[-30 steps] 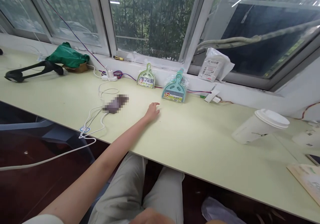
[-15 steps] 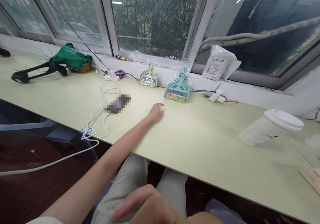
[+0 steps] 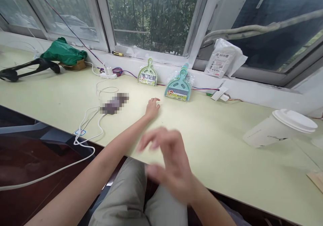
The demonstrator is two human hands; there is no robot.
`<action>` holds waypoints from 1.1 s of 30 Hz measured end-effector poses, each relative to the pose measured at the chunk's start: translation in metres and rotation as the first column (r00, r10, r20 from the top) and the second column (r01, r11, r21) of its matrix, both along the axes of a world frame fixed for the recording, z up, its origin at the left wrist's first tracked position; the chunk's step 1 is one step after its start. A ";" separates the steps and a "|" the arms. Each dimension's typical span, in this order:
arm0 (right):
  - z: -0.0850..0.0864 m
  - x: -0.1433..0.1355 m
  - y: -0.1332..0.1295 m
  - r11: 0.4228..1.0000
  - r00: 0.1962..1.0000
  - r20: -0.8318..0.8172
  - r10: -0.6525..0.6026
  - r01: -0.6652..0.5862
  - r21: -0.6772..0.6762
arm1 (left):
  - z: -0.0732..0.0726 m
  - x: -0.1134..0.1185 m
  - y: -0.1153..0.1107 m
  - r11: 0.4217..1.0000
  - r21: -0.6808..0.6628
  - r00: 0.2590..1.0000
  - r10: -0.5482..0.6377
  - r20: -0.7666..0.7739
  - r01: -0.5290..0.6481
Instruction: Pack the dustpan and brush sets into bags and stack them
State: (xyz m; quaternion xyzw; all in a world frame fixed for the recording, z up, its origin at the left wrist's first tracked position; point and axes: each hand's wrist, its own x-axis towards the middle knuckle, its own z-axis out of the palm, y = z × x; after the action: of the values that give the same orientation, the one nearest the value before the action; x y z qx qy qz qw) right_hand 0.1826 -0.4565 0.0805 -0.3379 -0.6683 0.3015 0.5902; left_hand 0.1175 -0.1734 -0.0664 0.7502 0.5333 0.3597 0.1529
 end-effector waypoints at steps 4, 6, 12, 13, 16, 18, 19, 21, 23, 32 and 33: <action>-0.062 0.013 0.102 0.970 0.979 0.031 -0.202 0.204 -0.133 | 0.008 -0.013 0.041 0.990 -0.037 0.988 0.141 0.060 -0.139; -0.095 0.022 0.143 0.931 0.968 0.081 -0.237 0.250 -0.268 | 0.017 -0.028 0.070 0.982 -0.046 0.980 0.186 0.073 -0.183; -0.131 0.036 0.183 0.821 0.966 0.029 -0.258 0.235 -0.520 | 0.049 -0.085 0.177 0.923 -0.074 0.923 0.381 0.051 -0.377; -0.130 0.036 0.183 0.809 0.965 0.021 -0.261 0.230 -0.541 | 0.052 -0.093 0.195 0.912 -0.076 0.912 0.407 0.039 -0.404; -0.127 0.035 0.182 0.789 0.972 -0.039 -0.234 0.166 -0.591 | 0.055 -0.110 0.247 0.895 -0.093 0.898 0.440 0.028 -0.436; -0.126 0.035 0.184 0.790 0.975 -0.082 -0.208 0.118 -0.602 | 0.053 -0.118 0.278 0.896 -0.112 0.900 0.435 0.035 -0.429; -0.126 0.035 0.185 0.787 0.976 -0.089 -0.197 0.103 -0.609 | 0.051 -0.121 0.292 0.902 -0.132 0.906 0.420 0.050 -0.411; -0.126 0.034 0.188 0.770 0.981 -0.081 -0.178 0.088 -0.633 | 0.045 -0.127 0.316 0.920 -0.202 0.921 0.365 0.134 -0.335; -0.126 0.034 0.190 0.747 0.984 -0.059 -0.167 0.087 -0.659 | 0.039 -0.133 0.333 0.931 -0.282 0.916 0.307 0.258 -0.232; -0.123 0.032 0.191 0.751 0.988 0.017 -0.152 0.127 -0.648 | 0.050 -0.145 0.307 0.847 -0.472 0.822 0.079 0.565 0.243; -0.124 0.032 0.191 0.759 0.988 0.016 -0.152 0.127 -0.639 | 0.055 -0.144 0.295 0.834 -0.482 0.784 0.100 0.613 0.270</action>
State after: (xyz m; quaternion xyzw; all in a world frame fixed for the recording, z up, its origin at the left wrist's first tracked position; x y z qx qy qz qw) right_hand 0.2150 -0.2659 -0.0430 -0.5612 -0.4881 0.4719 0.4735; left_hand -0.0269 0.1215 -0.0111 0.5402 0.4976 0.4090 0.5417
